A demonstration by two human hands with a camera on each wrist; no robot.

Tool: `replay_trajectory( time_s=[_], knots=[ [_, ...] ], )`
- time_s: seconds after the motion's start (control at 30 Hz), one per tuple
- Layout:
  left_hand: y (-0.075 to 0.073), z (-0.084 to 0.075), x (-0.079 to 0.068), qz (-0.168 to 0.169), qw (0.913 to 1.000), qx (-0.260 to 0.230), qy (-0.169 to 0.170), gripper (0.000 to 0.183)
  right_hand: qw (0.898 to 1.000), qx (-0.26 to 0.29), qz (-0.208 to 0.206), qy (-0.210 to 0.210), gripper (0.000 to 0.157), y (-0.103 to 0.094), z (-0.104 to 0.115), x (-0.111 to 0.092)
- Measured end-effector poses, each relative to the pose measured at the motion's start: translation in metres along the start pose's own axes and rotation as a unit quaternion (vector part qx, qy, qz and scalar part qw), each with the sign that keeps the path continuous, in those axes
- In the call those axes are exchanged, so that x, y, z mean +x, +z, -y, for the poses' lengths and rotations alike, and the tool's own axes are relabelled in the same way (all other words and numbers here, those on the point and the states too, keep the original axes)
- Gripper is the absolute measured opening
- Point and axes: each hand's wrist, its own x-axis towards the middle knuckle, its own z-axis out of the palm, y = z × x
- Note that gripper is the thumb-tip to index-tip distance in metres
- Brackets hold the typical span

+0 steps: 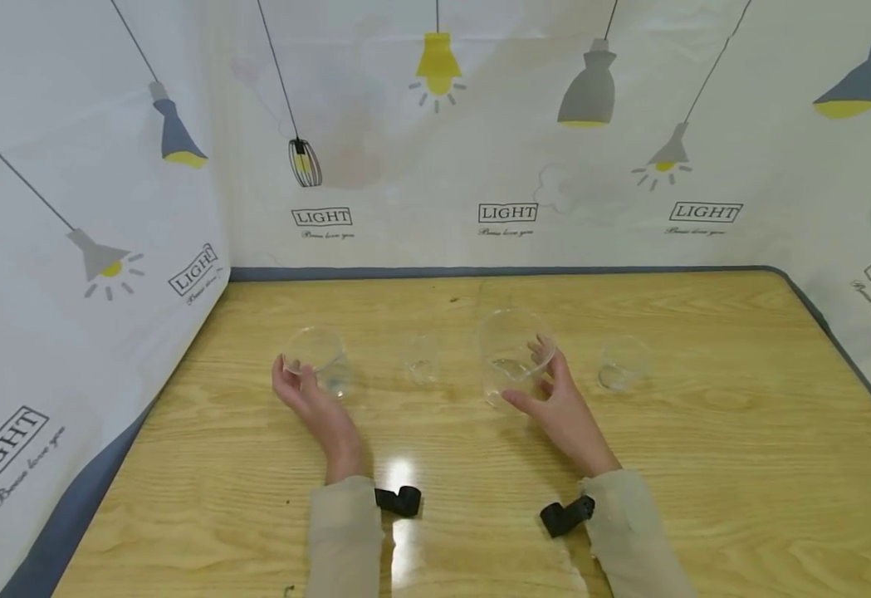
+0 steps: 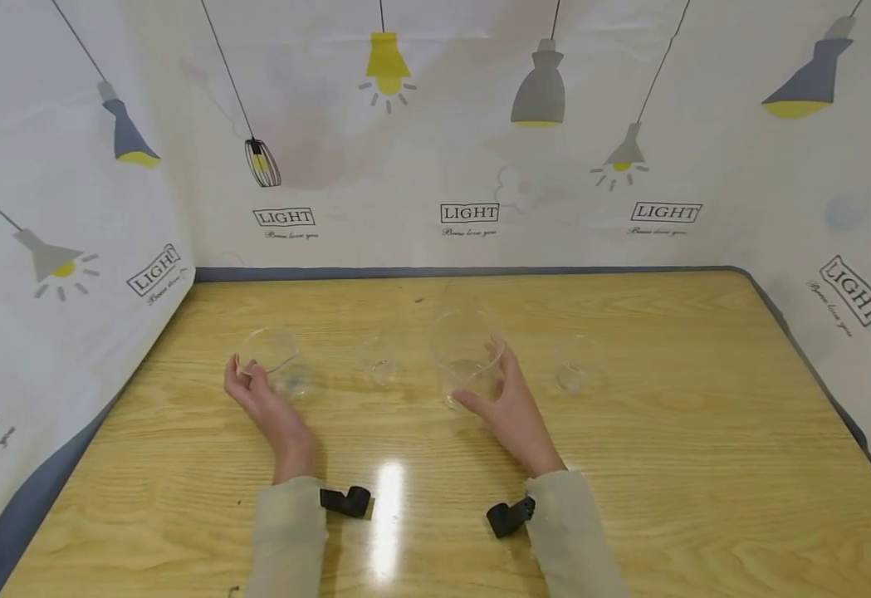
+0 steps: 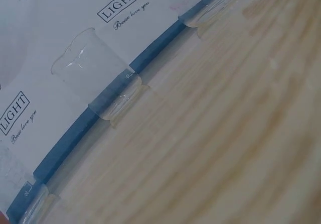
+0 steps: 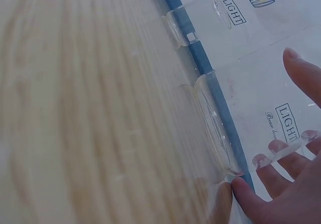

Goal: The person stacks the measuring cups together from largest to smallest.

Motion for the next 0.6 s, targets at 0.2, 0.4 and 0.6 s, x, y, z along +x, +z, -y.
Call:
replay_trajectory(
  time_s=[0.2, 0.4, 0.6],
  knots=[
    [-0.002, 0.001, 0.001, 0.003, 0.9998, 0.021, 0.005, 0.037, 1.0, 0.0, -0.003, 0.002, 0.09, 0.0, 0.0, 0.001],
    [-0.002, -0.009, -0.005, 0.017, 0.9989, 0.043, 0.001, 0.04, 1.0, -0.004, -0.004, -0.001, 0.087, 0.001, -0.001, 0.001],
    [0.001, -0.018, -0.009, 0.032, 0.9987, 0.039, 0.011, 0.048, 1.0, -0.004, -0.003, -0.007, 0.087, 0.0, -0.002, 0.001]
  ],
)
